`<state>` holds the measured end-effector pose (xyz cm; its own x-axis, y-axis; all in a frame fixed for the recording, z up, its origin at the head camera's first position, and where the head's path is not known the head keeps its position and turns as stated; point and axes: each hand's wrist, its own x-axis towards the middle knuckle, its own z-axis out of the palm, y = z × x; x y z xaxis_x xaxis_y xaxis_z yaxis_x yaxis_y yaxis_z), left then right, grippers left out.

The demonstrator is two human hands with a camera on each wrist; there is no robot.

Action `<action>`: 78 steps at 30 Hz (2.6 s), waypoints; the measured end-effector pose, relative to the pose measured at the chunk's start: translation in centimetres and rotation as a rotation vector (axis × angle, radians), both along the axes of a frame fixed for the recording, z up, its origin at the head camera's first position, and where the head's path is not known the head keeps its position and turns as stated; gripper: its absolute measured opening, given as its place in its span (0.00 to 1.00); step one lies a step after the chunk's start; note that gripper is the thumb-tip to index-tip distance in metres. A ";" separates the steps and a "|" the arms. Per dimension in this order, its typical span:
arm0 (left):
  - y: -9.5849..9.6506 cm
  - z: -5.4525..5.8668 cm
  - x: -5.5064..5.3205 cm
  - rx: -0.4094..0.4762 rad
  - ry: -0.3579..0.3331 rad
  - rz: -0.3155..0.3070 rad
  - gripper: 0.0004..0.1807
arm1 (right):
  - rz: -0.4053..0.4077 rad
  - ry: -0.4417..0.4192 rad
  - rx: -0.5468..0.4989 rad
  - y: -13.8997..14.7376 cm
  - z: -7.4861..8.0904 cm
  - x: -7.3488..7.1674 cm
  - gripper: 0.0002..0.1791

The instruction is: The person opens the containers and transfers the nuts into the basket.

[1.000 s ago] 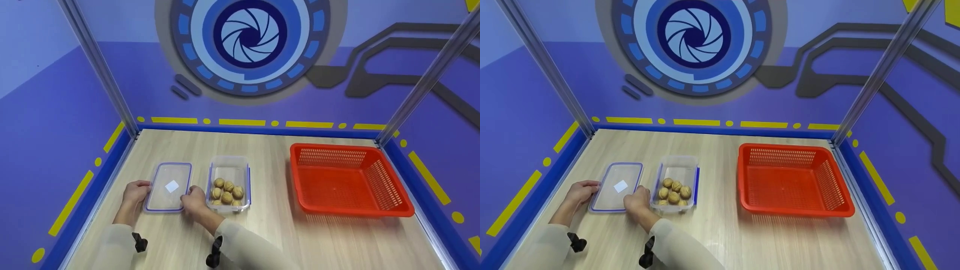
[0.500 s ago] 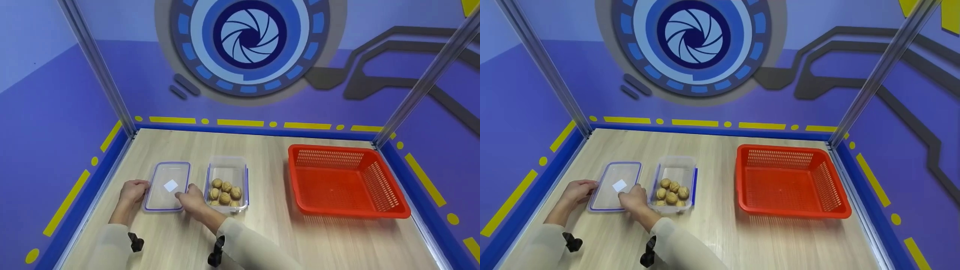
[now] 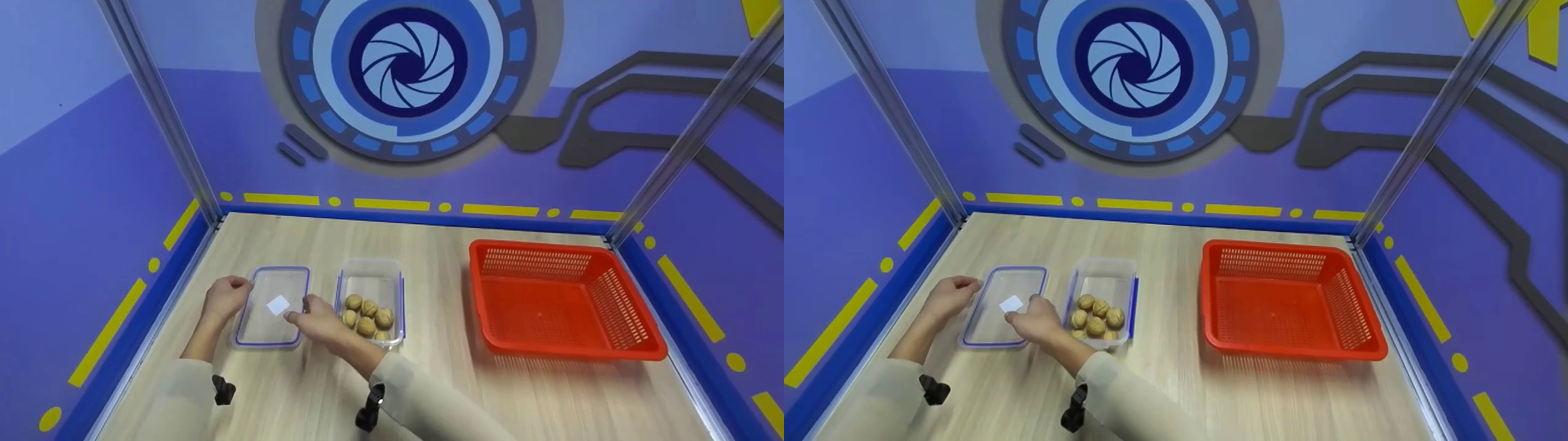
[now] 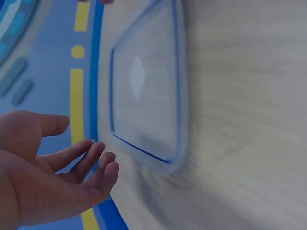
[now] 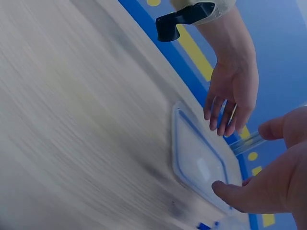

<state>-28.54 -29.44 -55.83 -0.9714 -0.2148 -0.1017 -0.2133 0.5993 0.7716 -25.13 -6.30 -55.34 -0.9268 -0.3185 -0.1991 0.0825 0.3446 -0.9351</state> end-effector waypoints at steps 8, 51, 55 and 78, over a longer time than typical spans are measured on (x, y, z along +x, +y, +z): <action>4.4 3.2 -0.7 0.040 0.074 -0.125 0.24 | 0.125 0.122 0.031 4.3 2.3 -1.3 0.33; 16.4 -3.3 -2.8 0.444 0.022 -0.110 0.28 | 0.182 0.528 0.084 16.2 -3.7 -6.4 0.21; 16.3 -4.1 -3.0 0.484 0.001 -0.100 0.27 | 0.207 0.554 0.146 15.6 -4.0 -6.7 0.19; 15.7 -6.0 -3.8 0.446 0.070 -0.226 0.22 | 0.248 0.728 0.484 14.8 -5.5 -6.4 0.20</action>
